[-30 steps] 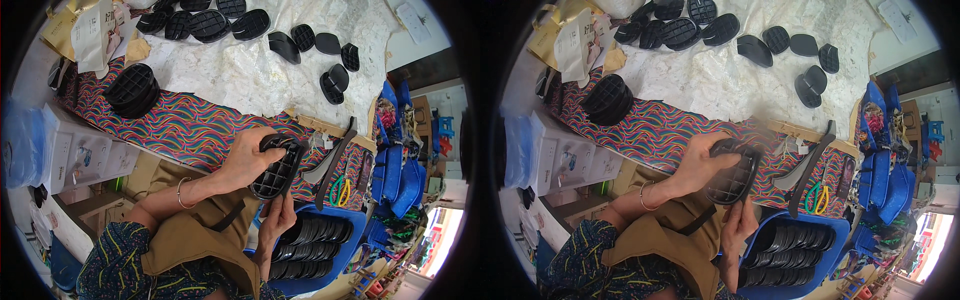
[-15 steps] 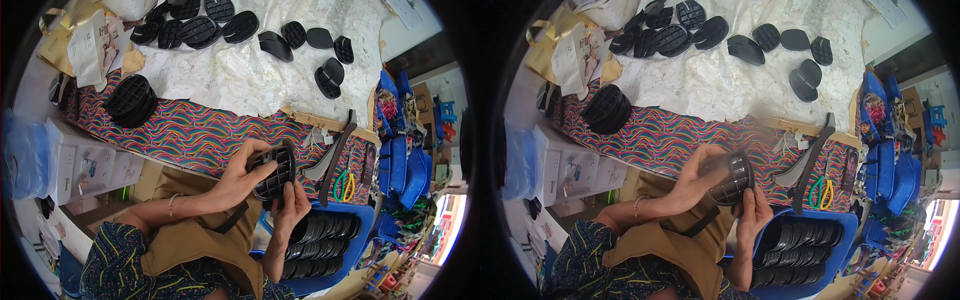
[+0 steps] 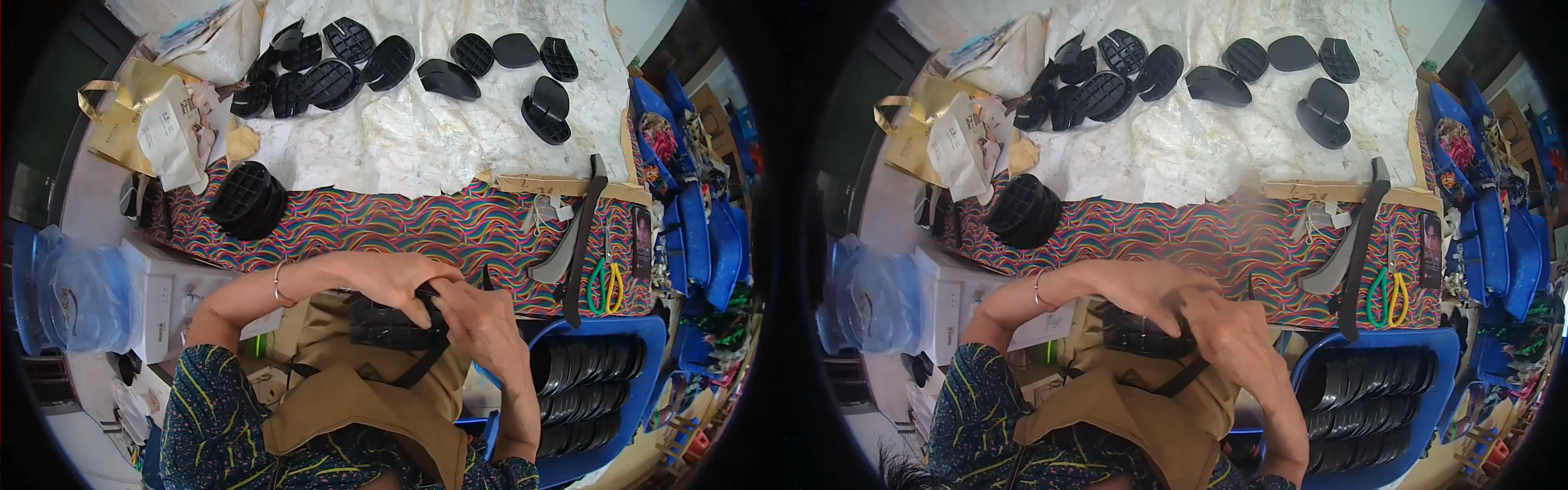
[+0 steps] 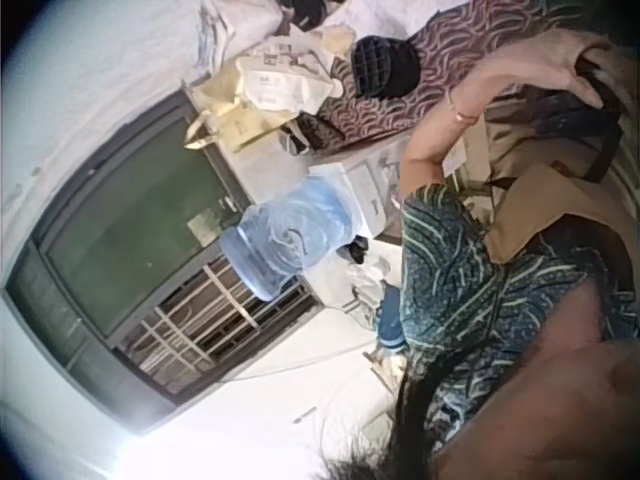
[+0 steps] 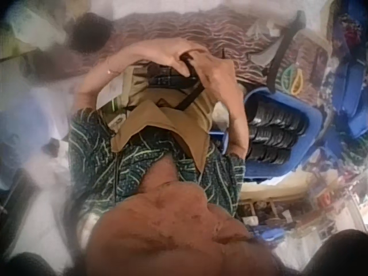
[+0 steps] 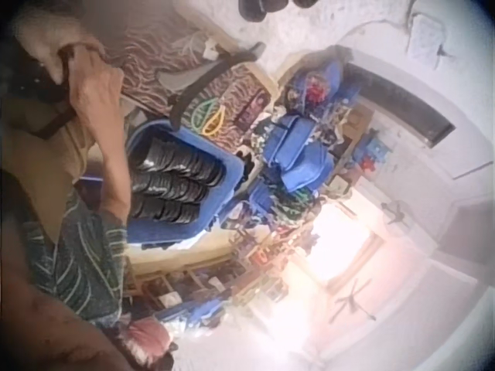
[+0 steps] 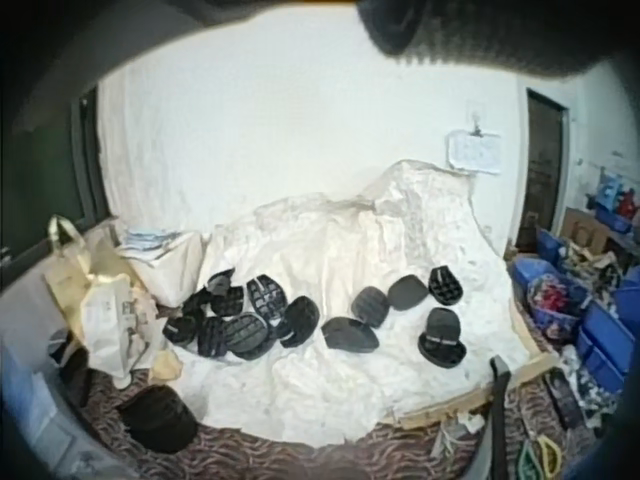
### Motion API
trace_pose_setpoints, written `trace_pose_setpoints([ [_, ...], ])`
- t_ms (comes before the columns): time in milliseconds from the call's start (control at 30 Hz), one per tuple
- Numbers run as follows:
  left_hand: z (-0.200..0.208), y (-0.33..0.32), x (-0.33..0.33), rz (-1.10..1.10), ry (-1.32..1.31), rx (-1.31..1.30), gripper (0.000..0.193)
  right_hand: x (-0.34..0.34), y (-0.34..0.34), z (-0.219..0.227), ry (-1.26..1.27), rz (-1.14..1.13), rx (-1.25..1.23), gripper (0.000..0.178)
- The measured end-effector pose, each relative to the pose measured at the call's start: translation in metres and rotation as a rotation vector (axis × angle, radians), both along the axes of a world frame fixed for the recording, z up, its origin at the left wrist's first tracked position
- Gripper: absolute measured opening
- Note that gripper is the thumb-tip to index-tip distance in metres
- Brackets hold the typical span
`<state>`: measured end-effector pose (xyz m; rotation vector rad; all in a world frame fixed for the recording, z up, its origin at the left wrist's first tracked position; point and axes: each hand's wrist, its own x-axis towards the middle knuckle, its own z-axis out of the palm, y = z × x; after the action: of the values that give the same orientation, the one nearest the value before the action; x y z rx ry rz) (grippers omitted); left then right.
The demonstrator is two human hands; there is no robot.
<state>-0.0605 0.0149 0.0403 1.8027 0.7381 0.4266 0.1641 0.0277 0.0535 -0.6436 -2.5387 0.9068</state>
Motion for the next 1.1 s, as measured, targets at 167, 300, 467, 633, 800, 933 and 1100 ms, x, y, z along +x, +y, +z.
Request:
trace_pose_setpoints([
  [167, 0.014, -0.02, 0.007, 0.249, 0.189, 0.07, 0.066, 0.047, 0.006, -0.011, 0.096, -0.055, -0.82, 0.04],
  [300, 0.034, -0.022, 0.018, 0.174, 0.329, 0.224, 0.06, 0.064, 0.0, -0.024, 0.122, 0.147, -1.415, 0.041],
  [467, 0.048, -0.019, 0.022, 0.079, 0.399, 0.342, 0.061, 0.083, -0.006, -0.037, 0.088, -0.127, -1.32, 0.025],
  [633, 0.047, -0.036, 0.027, 0.129, 0.357, 0.212, 0.068, 0.098, 0.021, 0.04, 0.089, -0.342, -0.831, 0.011],
  [800, 0.052, -0.04, 0.031, 0.316, 0.072, 0.159, 0.066, 0.1, 0.009, 0.027, 0.34, -0.38, -1.048, 0.011],
  [933, 0.056, -0.045, 0.035, 0.436, -0.081, 0.17, 0.048, 0.096, -0.001, 0.023, 0.486, -0.36, -1.152, 0.02],
  [1100, 0.059, -0.048, 0.036, 0.508, -0.086, 0.093, 0.028, 0.098, -0.012, 0.009, 0.587, -0.349, -1.233, 0.021],
])
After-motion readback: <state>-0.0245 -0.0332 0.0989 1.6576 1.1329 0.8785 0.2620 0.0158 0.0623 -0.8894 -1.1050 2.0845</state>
